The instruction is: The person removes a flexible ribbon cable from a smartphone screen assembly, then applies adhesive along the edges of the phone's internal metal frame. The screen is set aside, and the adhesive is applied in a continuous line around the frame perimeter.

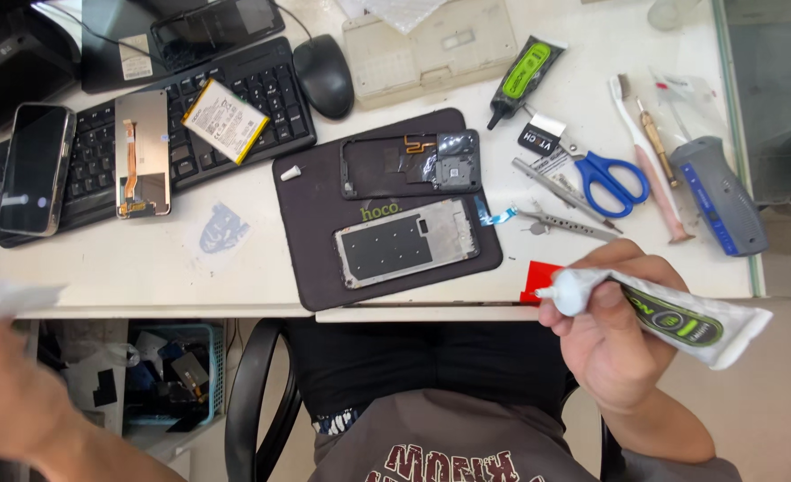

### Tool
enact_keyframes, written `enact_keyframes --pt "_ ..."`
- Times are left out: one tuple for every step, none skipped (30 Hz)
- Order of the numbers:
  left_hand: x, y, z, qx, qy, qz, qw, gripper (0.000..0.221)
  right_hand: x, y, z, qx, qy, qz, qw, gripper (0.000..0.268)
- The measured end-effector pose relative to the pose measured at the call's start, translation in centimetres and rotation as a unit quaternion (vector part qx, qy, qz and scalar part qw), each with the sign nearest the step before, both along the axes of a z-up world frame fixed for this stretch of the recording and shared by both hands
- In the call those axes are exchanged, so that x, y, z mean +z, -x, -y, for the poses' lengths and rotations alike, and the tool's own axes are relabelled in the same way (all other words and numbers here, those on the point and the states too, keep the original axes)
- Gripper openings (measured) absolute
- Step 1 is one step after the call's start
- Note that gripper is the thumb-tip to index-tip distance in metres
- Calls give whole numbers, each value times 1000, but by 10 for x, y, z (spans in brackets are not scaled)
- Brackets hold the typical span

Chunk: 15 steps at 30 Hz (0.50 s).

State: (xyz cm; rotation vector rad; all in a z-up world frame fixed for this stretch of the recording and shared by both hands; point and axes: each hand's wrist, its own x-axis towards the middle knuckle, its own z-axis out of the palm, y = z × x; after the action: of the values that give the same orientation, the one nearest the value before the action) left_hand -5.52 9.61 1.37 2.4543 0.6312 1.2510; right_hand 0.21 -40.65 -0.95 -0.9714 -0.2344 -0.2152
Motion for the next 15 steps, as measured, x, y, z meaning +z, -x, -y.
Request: enact_keyframes --pt "-4 -7 -6 -36 -6 -24 999 11 1 3 -6 1 8 2 1000 16" --pt "-6 -14 -8 -65 -12 -45 997 11 2 2 -13 9 15 8 1000 16" --pt "-13 -22 1 -101 -67 -93 988 15 4 3 -22 5 27 17 999 16" --pt "-17 -30 10 -142 -95 -140 975 20 5 2 -31 -2 50 39 998 17" --pt "-23 -38 22 -166 -10 -156 974 32 6 1 -41 -10 73 61 995 19" --pt "-27 -43 33 -175 -18 -142 974 32 7 2 -49 -23 109 91 990 21" --pt "-28 -44 38 -201 -21 -147 968 28 8 2 -57 -37 144 122 981 23" --pt "-29 -47 43 -229 -23 -151 961 25 10 1 -59 -80 249 180 948 22" --pt "-29 -46 46 -249 -28 -169 953 30 13 0 -60 -123 347 237 899 21" --pt "-27 -43 48 -267 -31 -185 945 36 15 -3 -60 -164 435 295 835 22" --pt "-23 -39 48 -285 -34 -201 937 42 17 -5 -61 -92 415 292 857 19" --pt "-19 -37 48 -282 -49 -212 934 44 20 -5 -62 -21 393 286 874 18" --pt "-13 -35 48 -280 -64 -222 932 47 21 -7 -65 51 370 278 885 19" --pt "-7 -33 47 -278 -78 -234 928 50 21 -10 -68 42 403 343 847 21" --pt "-1 -33 46 -254 -110 -213 937 50 24 -16 -69 31 432 407 804 24"
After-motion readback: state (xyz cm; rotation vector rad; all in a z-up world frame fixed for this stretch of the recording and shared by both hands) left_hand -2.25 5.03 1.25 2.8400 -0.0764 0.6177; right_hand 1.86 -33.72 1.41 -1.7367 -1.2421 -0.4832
